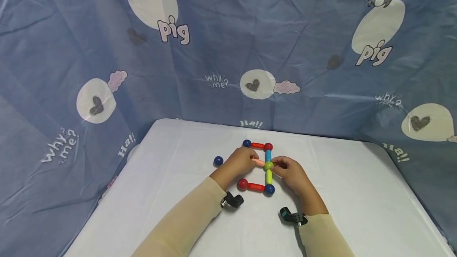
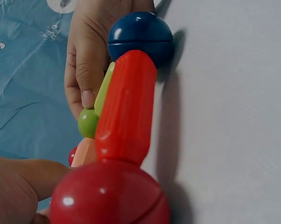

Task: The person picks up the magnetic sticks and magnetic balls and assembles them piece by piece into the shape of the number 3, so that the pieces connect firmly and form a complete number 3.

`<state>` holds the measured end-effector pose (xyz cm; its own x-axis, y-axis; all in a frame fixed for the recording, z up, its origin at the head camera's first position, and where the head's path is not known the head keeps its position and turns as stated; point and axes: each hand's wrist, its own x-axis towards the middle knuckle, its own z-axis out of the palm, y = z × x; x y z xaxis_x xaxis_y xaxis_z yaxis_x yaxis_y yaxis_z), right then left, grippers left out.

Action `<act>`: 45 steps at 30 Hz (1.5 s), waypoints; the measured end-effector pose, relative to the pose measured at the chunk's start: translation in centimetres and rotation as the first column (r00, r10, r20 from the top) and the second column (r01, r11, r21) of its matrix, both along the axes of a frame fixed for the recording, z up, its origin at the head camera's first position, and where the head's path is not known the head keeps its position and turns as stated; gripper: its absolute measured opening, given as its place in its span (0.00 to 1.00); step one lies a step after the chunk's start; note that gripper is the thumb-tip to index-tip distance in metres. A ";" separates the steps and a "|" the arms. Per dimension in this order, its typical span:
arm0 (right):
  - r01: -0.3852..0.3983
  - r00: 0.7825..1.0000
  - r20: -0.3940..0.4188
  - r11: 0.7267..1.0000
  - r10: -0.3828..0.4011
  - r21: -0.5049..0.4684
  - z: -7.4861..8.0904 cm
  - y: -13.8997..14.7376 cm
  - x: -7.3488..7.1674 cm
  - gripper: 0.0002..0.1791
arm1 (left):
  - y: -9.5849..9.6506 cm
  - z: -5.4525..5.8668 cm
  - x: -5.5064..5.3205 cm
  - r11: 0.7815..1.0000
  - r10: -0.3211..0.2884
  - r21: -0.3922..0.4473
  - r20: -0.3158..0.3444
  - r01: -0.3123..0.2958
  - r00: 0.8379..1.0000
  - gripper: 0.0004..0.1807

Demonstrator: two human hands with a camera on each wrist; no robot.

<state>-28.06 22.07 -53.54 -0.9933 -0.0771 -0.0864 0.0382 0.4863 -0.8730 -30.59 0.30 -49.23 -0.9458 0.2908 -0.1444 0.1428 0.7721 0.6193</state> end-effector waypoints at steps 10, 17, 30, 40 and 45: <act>-0.001 1.000 -0.003 1.000 0.001 -0.004 0.0 0.0 -0.1 0.14 | -0.7 -0.6 0.1 0.999 -0.038 0.030 -0.023 0.038 0.999 0.07; -0.001 1.000 -0.002 1.000 0.001 -0.005 0.0 0.1 -0.1 0.14 | -0.9 -1.0 0.6 0.999 -0.043 0.005 -0.065 0.044 0.997 0.11; 0.010 1.000 0.019 1.000 -0.010 0.002 0.1 -0.1 0.0 0.14 | -3.1 1.6 1.9 0.992 0.064 -0.095 -0.194 -0.083 0.979 0.14; -0.004 1.000 0.013 1.000 0.004 0.009 0.4 0.1 0.2 0.14 | -7.5 1.7 2.8 0.963 0.212 -0.097 -0.303 -0.251 0.929 0.14; -0.003 1.000 0.013 1.000 0.003 -0.006 0.2 0.0 0.2 0.14 | -9.9 0.7 2.7 0.977 0.195 -0.028 -0.271 -0.210 0.943 0.19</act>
